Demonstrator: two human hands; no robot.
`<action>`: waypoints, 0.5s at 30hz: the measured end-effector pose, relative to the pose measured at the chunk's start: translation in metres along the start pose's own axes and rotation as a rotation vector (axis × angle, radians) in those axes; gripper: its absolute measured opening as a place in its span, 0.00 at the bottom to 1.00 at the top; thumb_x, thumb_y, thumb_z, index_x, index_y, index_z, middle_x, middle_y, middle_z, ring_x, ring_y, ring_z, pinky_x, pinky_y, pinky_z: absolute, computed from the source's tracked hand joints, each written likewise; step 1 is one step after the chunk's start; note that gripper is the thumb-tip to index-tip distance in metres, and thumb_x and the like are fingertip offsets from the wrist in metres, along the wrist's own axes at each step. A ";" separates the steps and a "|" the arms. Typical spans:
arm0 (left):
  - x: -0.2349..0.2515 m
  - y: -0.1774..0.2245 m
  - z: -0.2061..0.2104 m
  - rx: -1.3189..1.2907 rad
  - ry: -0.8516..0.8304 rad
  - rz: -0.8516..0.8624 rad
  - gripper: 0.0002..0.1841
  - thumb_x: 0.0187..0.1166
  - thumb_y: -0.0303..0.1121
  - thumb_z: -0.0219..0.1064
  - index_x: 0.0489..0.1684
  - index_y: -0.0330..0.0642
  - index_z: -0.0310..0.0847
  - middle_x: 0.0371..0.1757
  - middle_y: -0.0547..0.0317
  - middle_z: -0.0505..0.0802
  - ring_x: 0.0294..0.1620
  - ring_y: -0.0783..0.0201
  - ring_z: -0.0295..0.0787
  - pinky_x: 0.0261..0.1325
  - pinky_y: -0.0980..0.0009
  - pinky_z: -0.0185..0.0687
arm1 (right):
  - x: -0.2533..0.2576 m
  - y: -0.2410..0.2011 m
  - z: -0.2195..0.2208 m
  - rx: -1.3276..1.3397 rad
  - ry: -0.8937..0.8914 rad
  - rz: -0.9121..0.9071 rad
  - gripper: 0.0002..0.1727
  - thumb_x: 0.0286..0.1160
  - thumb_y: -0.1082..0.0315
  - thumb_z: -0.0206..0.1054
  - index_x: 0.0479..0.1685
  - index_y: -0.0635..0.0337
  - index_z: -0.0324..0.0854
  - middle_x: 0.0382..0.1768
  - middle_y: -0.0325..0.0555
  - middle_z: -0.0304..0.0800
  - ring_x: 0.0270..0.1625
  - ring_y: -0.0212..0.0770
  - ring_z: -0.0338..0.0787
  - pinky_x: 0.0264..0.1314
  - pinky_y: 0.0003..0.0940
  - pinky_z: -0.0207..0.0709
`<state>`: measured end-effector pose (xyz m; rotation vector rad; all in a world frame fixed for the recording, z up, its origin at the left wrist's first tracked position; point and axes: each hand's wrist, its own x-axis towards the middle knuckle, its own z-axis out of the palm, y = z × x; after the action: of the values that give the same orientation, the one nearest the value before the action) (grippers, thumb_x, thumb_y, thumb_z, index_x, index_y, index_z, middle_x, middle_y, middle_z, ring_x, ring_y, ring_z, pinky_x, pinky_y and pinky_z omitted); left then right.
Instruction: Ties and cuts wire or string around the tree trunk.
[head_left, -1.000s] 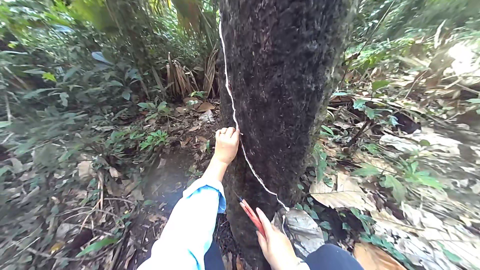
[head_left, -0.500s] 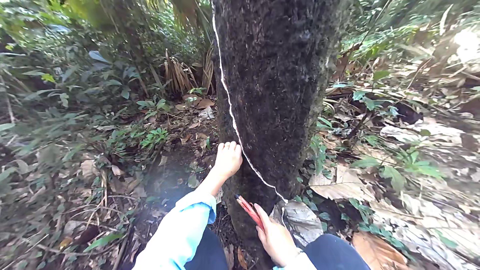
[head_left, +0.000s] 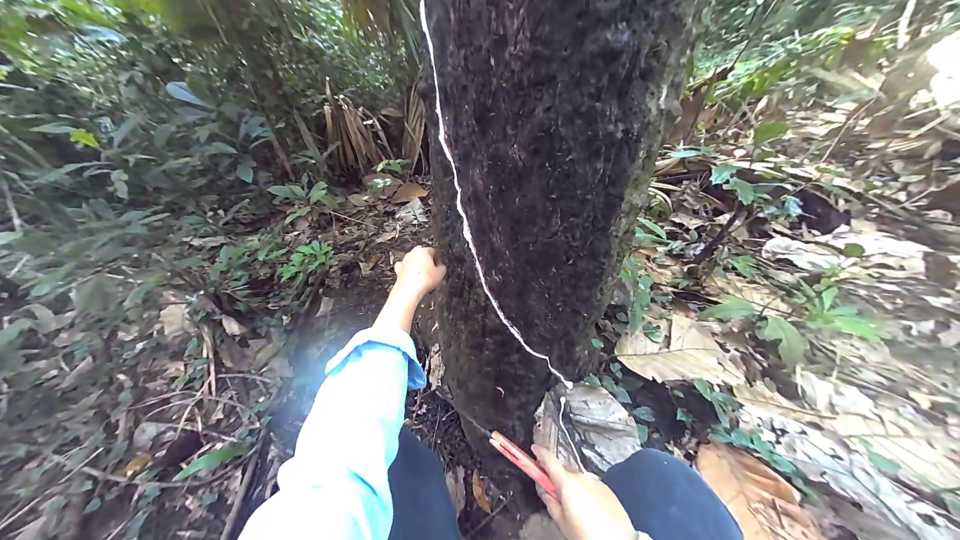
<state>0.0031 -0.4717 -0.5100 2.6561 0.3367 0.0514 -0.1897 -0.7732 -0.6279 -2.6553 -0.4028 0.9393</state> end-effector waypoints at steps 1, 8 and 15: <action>-0.005 0.004 0.004 -0.086 0.028 0.018 0.13 0.82 0.30 0.62 0.56 0.37 0.89 0.63 0.38 0.89 0.69 0.40 0.83 0.72 0.32 0.68 | 0.000 0.003 0.000 -0.010 -0.013 0.011 0.34 0.85 0.59 0.61 0.93 0.42 0.59 0.59 0.63 0.92 0.61 0.66 0.92 0.64 0.66 0.80; -0.032 0.006 0.064 0.014 0.668 0.613 0.16 0.64 0.21 0.64 0.49 0.37 0.91 0.55 0.31 0.89 0.59 0.30 0.85 0.65 0.30 0.69 | -0.004 0.008 -0.003 -0.040 -0.068 0.006 0.32 0.86 0.62 0.59 0.91 0.45 0.60 0.58 0.64 0.91 0.60 0.66 0.92 0.62 0.64 0.81; -0.061 0.015 0.101 0.121 0.625 1.037 0.13 0.67 0.29 0.59 0.39 0.38 0.91 0.35 0.43 0.91 0.43 0.42 0.89 0.58 0.43 0.75 | -0.005 0.004 0.002 -0.065 -0.168 -0.028 0.32 0.87 0.66 0.57 0.91 0.45 0.60 0.60 0.65 0.89 0.62 0.68 0.90 0.61 0.67 0.81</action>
<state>-0.0436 -0.5441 -0.5924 2.5569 -0.8958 1.2010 -0.1941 -0.7784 -0.6282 -2.6300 -0.5149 1.1636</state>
